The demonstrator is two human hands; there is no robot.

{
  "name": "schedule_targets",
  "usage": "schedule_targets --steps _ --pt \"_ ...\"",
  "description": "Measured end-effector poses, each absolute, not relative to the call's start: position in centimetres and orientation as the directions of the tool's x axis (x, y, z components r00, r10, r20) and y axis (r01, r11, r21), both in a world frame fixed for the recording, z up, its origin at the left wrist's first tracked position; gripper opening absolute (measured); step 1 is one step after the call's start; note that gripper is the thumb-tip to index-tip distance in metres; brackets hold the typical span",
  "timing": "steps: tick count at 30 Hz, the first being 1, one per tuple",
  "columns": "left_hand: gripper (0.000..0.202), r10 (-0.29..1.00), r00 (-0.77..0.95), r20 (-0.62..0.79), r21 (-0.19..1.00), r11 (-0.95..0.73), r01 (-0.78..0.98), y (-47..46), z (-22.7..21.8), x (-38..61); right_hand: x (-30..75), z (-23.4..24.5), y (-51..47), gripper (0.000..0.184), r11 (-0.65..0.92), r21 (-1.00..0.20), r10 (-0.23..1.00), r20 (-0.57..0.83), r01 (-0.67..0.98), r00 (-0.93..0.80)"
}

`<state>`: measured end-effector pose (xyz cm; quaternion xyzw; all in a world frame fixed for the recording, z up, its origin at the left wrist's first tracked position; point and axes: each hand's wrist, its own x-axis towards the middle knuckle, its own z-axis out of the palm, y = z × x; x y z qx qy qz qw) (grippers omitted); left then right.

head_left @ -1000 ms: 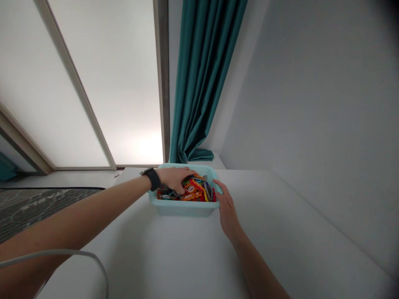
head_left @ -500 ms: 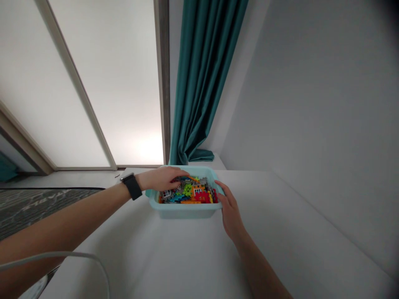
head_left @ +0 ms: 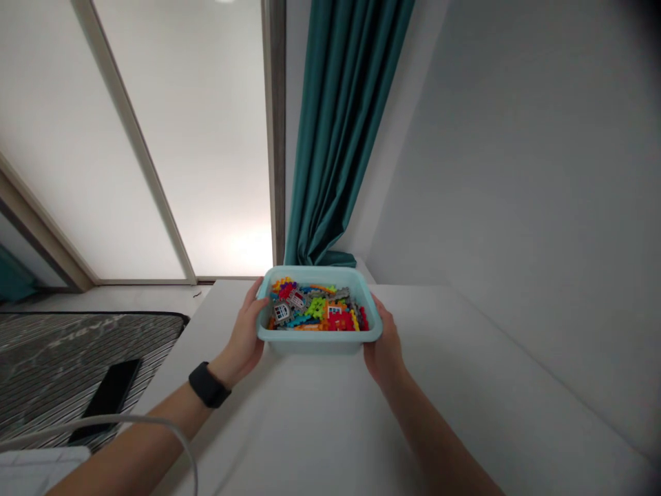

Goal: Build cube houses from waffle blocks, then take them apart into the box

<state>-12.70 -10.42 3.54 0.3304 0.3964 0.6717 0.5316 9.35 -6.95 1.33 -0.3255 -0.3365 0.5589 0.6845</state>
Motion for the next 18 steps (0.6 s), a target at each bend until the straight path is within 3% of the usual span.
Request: schedule_targets --steps 3,8,15,18 --pt "0.067 0.969 -0.243 0.051 0.836 -0.174 -0.52 -10.4 6.0 -12.6 9.6 2.9 -6.8 0.04 0.248 -0.804 0.968 0.184 -0.54 0.17" --pt "0.059 0.944 -0.323 -0.061 0.838 -0.127 -0.531 -10.2 6.1 -13.3 9.1 2.2 -6.1 0.032 0.087 -0.842 0.991 0.018 -0.533 0.134" --pt "0.062 0.93 -0.364 -0.051 0.865 -0.141 -0.482 -11.0 5.1 -14.1 8.3 0.6 -6.9 0.04 0.112 -0.86 0.991 0.06 -0.498 0.12" --pt "0.064 0.939 -0.343 0.027 0.887 -0.181 -0.425 -11.4 4.9 -14.6 8.1 0.1 -7.0 0.044 0.153 -0.863 0.986 0.102 -0.481 0.129"
